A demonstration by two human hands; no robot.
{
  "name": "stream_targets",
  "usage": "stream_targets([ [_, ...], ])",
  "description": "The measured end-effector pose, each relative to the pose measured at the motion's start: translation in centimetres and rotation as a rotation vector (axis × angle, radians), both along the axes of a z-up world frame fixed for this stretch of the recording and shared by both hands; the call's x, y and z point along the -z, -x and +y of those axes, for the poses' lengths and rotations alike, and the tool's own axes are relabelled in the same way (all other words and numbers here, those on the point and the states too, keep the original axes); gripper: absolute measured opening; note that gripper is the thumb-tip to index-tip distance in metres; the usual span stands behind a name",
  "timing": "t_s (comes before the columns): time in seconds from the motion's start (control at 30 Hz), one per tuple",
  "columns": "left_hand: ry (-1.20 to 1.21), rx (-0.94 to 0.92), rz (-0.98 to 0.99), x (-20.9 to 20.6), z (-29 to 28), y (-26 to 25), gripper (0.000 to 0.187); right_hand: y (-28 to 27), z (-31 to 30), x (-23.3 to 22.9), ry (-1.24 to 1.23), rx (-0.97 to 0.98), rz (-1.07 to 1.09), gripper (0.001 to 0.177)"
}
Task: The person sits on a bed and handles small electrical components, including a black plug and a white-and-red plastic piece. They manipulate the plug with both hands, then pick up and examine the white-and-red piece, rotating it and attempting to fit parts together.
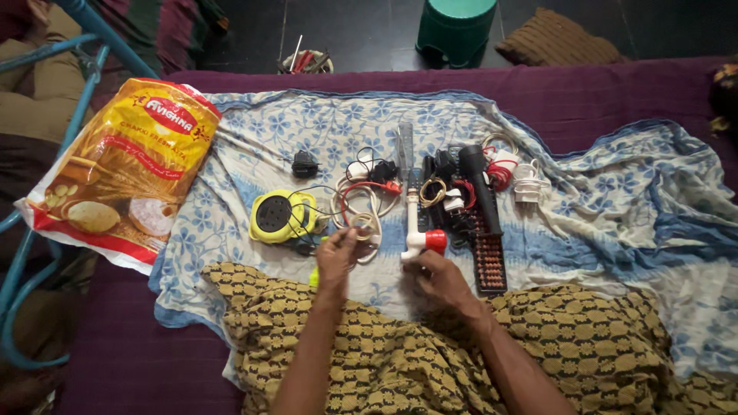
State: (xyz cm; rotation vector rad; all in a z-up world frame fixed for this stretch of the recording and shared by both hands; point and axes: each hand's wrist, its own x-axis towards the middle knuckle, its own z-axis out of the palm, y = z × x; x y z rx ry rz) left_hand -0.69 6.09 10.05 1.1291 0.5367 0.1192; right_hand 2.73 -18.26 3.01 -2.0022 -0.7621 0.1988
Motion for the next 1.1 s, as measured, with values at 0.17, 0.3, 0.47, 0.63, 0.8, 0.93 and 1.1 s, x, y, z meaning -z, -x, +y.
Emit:
stream_targets([
  [0.17,0.215,0.012,-0.138,4.9,-4.0,-1.1,0.023,1.5,0.1,-3.2,0.052,-0.04,0.104,0.031],
  [0.3,0.26,0.076,-0.174,6.9,-4.9,-1.1,0.023,1.5,0.0,-4.7,0.147,-0.033,0.145,0.026],
  [0.47,0.302,0.102,-0.212,7.4,-5.2,-1.4,0.021,1.3,1.0,-4.7,-0.217,-0.071,0.395,0.036],
  [0.63,0.297,0.143,-0.224,8.2,-5.5,-1.6,0.025,2.1,0.0,-9.4,0.329,-0.251,0.867,0.034],
  [0.8,0.278,0.183,-0.261,8.0,-5.7,-1.1,0.027,2.2,0.4,-9.9,0.517,-0.291,0.75,0.027],
  [0.93,0.25,0.181,-0.237,7.5,-5.7,-1.2,0.028,3.5,0.7,-9.6,0.42,-0.172,0.354,0.019],
  [1.1,0.234,0.204,-0.251,7.3,-5.7,-0.8,0.029,5.7,2.5,-9.1,0.461,-0.122,0.555,0.014],
])
